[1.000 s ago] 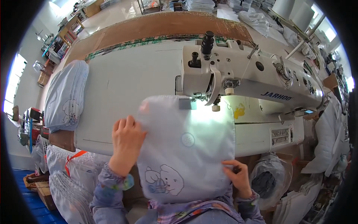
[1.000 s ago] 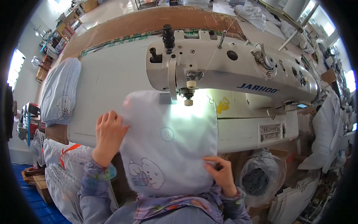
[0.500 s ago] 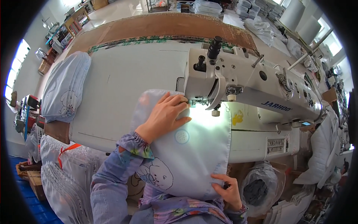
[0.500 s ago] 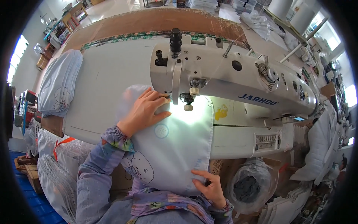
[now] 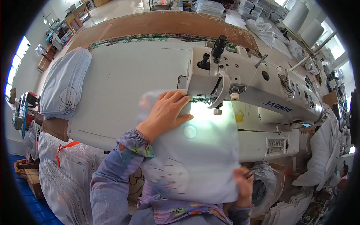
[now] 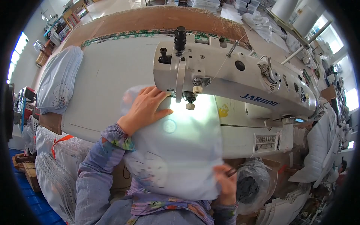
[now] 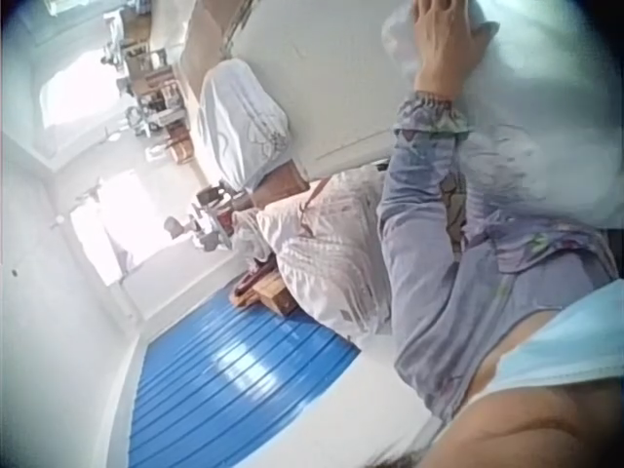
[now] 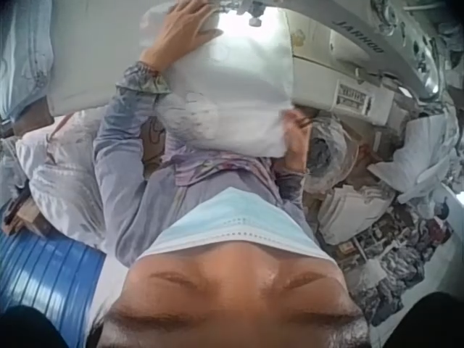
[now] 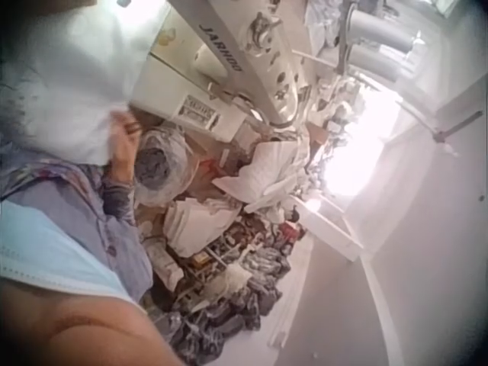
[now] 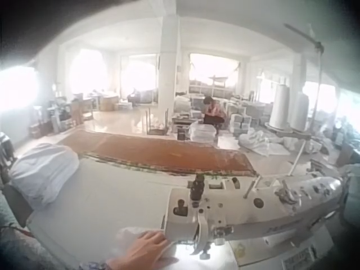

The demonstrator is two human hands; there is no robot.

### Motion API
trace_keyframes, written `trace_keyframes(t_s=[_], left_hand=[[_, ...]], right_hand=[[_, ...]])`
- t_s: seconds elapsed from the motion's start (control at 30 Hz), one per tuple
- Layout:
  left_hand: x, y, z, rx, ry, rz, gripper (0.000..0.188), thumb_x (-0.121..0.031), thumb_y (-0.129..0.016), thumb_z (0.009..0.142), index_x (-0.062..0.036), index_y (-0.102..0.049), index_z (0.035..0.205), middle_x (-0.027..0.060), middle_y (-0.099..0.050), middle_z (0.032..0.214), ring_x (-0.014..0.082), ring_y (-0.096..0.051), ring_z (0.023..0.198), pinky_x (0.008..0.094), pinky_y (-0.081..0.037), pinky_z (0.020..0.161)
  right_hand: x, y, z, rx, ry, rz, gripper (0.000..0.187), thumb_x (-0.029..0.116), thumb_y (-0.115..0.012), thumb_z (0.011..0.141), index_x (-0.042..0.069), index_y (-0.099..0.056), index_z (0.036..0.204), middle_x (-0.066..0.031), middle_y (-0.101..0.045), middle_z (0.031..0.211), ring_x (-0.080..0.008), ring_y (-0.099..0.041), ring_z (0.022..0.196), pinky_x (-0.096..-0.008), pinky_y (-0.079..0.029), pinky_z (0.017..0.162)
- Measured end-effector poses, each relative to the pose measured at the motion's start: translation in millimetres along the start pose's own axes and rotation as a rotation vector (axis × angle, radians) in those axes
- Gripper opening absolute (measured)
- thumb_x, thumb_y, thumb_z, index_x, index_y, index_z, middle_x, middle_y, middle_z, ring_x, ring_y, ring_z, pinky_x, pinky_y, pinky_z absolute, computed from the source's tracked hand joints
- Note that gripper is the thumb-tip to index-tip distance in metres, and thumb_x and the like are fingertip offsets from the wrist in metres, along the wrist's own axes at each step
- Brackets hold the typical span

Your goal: Use an industrial sewing machine to stitch the edges of white fabric bags or pillowcases featuring a printed cartoon character.

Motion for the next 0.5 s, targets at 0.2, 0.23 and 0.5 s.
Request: trace_keyframes(t_s=[0.2, 0.23, 0.5], left_hand=[[4, -11, -26, 0.085, 0.100, 0.085, 0.044, -0.028, -0.074, 0.091, -0.0065, -0.066, 0.129, 0.0081, -0.062, 0.129, 0.0306, -0.058, 0.119, 0.0433, -0.047, 0.101], [-3, -19, -23, 0.131, 0.115, 0.029, 0.043, -0.027, -0.074, 0.091, -0.0064, -0.067, 0.128, 0.0080, -0.062, 0.128, 0.0305, -0.058, 0.118, 0.0442, -0.047, 0.100], [-30, -13, -30, -0.052, 0.044, 0.000, 0.043, -0.027, -0.075, 0.090, -0.0088, -0.066, 0.128, 0.0087, -0.061, 0.128, 0.0315, -0.059, 0.121, 0.0491, -0.043, 0.109]], right_hand=[[108, -78, 160, -0.241, 0.620, -0.906, 0.018, 0.009, -0.060, 0.100, -0.001, -0.071, 0.111, -0.0221, -0.073, 0.111, -0.0323, -0.072, 0.100, -0.0390, -0.057, 0.085], [115, -98, 187, -0.240, 0.745, -1.167, 0.016, 0.009, -0.058, 0.098, -0.002, -0.069, 0.102, -0.0252, -0.071, 0.104, -0.0409, -0.069, 0.093, -0.0466, -0.056, 0.081], [112, -94, 223, 0.001, 0.679, -1.237, 0.042, 0.015, -0.071, 0.091, 0.000, -0.059, 0.129, -0.0252, -0.066, 0.119, -0.0444, -0.064, 0.103, -0.0534, -0.051, 0.087]])
Point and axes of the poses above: each hand's wrist, its own z-axis towards the middle knuckle, its own y-axis out of the back of the hand, x = y × z, the point moved 10 cm from there along z, towards the middle knuckle
